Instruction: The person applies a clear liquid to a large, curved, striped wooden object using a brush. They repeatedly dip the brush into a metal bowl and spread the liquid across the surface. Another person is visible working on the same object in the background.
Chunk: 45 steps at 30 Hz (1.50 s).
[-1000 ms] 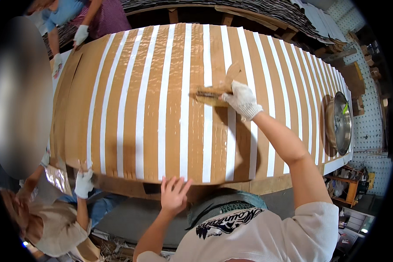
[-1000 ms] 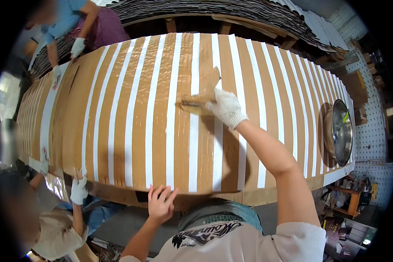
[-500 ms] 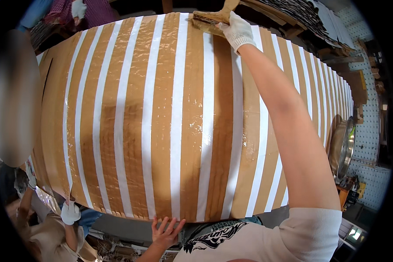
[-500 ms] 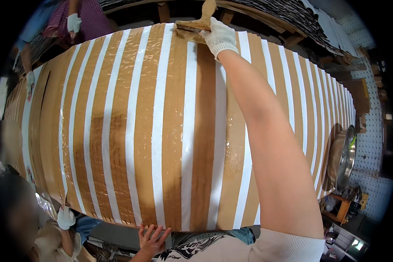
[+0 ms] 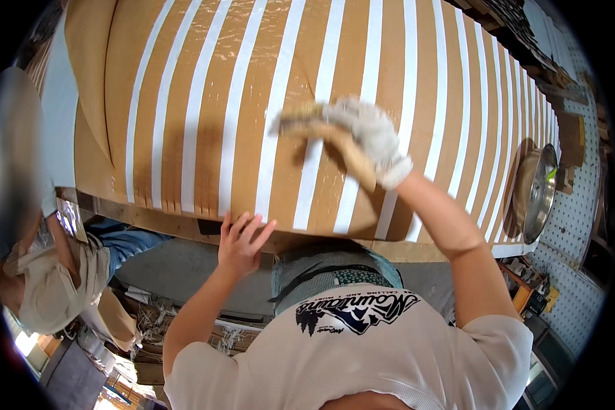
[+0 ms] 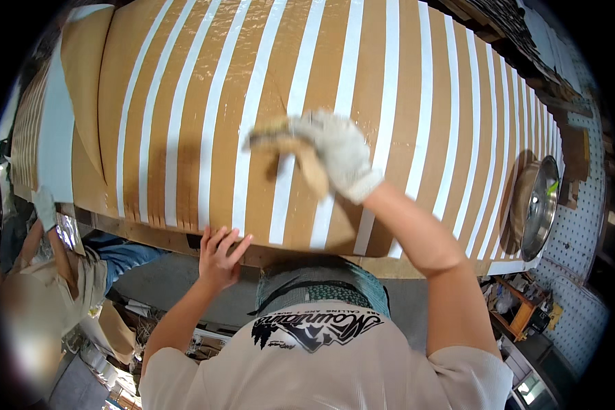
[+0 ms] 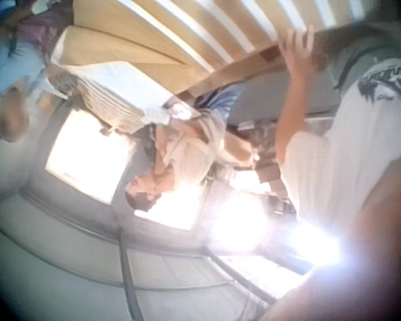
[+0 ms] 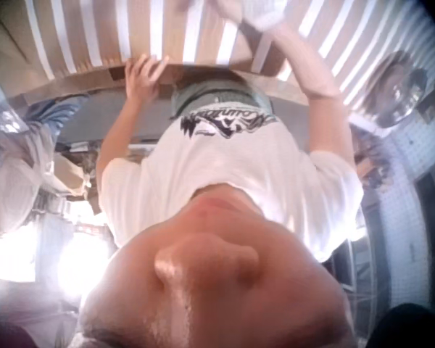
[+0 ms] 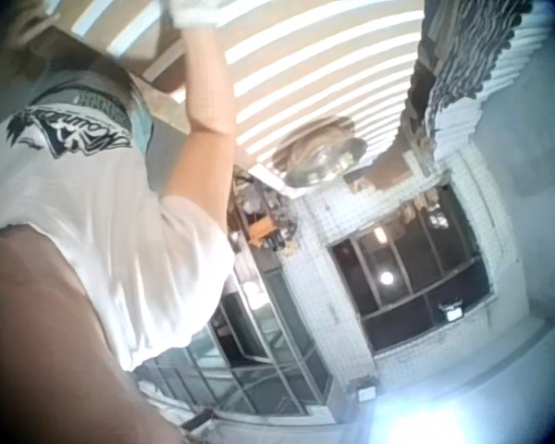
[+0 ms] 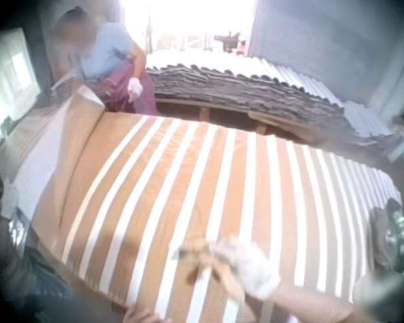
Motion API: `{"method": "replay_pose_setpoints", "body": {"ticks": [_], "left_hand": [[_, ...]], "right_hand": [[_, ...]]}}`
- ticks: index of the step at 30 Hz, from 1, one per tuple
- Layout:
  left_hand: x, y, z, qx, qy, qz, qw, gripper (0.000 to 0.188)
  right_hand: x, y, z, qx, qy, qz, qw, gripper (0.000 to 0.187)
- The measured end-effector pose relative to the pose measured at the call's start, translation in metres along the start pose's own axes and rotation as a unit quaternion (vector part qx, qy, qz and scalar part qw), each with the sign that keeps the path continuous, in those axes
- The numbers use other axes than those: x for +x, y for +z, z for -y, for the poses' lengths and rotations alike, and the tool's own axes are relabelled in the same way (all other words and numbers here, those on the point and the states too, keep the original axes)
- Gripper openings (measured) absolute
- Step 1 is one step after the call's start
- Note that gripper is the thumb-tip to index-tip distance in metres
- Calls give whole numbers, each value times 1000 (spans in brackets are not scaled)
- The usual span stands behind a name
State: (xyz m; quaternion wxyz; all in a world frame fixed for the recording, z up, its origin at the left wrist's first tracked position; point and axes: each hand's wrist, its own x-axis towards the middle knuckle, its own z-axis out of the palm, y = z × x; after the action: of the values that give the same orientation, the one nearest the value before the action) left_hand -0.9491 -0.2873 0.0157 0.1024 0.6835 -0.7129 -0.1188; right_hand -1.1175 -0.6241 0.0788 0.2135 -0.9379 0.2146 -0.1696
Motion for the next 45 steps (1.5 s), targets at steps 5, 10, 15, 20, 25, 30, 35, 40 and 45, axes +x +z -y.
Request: {"method": "replay_pose_setpoints", "body": {"ticks": [5,10,15,20,25,30,35,40,45], "left_hand": [[4,-8,-10,-26,-2,-14,1000,76],[-9,2,-27,-25,-29,-50,998,77],[-13,12,-46,9,-61,-50,997,81],[-16,26,-63,-8,-112,-74,991,78],[-1,22,-98,18,-101,-72,992,71],[25,17,-130,12,-4,-47,999,73],[39,30,-132,40,13,-12,999,76],[41,36,-126,42,18,-6,999,79],[47,29,-123,73,10,74,994,64]], "right_hand": [[-115,7,72,25,-4,90,996,24],[-78,-31,41,-66,288,202,934,34],[-113,-3,7,-100,47,-54,992,30],[-188,-3,67,-14,69,83,994,31],[-177,-21,5,-38,135,-13,990,24],[-191,-46,26,-56,68,42,995,26],[-159,-73,8,-1,256,170,952,31],[-72,-86,-83,-5,286,43,957,34],[42,-105,-193,-55,292,-43,954,28]]}}
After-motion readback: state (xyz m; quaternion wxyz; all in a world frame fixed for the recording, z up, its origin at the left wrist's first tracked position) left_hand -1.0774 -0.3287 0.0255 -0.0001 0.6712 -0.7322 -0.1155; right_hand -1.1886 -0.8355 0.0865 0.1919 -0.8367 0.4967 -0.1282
